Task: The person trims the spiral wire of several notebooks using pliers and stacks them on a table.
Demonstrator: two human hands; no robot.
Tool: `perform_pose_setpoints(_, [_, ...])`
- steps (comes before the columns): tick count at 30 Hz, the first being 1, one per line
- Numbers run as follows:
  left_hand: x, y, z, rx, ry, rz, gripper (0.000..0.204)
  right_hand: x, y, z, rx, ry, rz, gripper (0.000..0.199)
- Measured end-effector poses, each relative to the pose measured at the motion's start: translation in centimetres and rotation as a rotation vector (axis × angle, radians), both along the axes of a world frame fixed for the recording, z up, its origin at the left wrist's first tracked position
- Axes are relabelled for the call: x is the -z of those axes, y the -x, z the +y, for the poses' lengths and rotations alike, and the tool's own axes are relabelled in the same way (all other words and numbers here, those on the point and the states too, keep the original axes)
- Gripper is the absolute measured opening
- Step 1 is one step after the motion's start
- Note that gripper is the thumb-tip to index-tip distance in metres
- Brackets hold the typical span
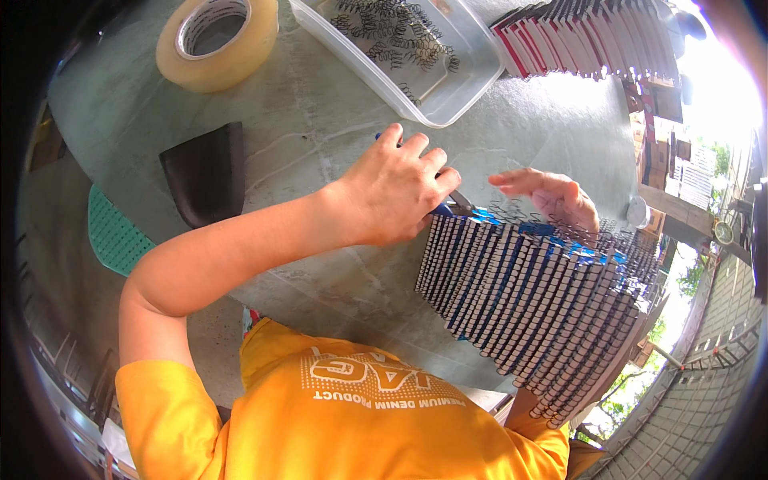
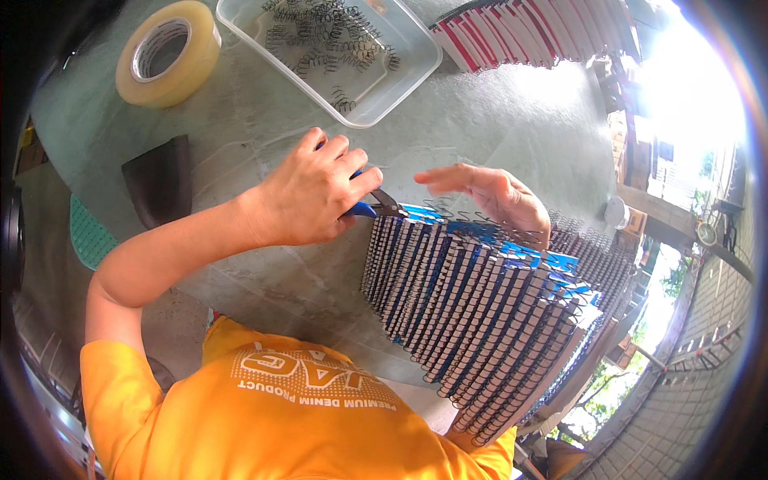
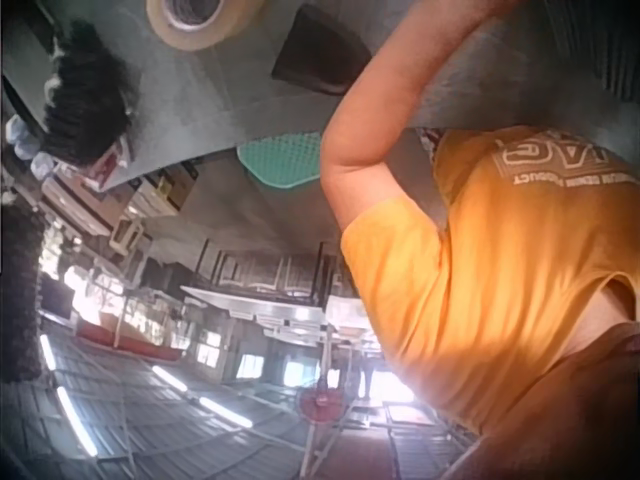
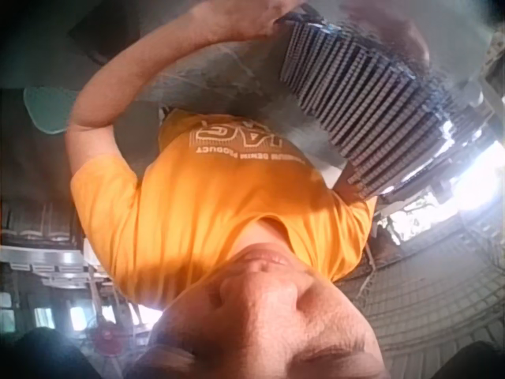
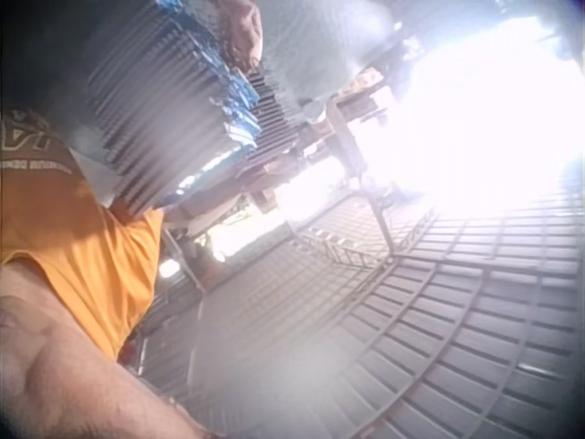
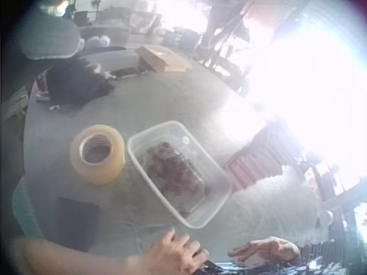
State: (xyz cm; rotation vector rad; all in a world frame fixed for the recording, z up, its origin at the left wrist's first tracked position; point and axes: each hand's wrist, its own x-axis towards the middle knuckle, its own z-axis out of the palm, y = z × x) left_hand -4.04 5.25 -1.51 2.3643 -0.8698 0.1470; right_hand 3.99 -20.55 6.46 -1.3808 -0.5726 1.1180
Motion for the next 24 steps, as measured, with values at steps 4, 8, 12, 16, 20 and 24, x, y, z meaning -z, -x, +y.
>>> perform_pose_setpoints(4, [0.1,0.0,0.0,0.052,-0.055,0.057,0.043,0.8,-0.8,1.0,-0.198,-0.022,0.090,0.071])
perform_pose_setpoints(8, [0.5,0.1,0.0,0.069,-0.034,0.075,0.045,1.1,-1.9,1.0,-0.300,-0.101,0.096,0.054])
perform_pose_setpoints(12, [0.4,0.2,-0.6,0.048,-0.051,0.031,0.047,0.8,-1.9,1.3,-0.263,-0.059,0.078,0.050])
perform_pose_setpoints(16, [0.2,-0.3,-1.3,0.041,-0.040,-0.071,0.047,1.8,-1.7,-0.3,-0.243,-0.117,0.007,0.048])
perform_pose_setpoints(20, [0.7,-0.4,-1.6,0.030,-0.064,-0.126,0.037,-0.4,-0.2,2.2,0.095,0.196,0.070,0.048])
perform_pose_setpoints(24, [-0.5,-1.3,-1.2,0.113,-0.118,-0.137,0.028,-0.8,-0.3,2.2,0.004,0.462,0.135,0.046])
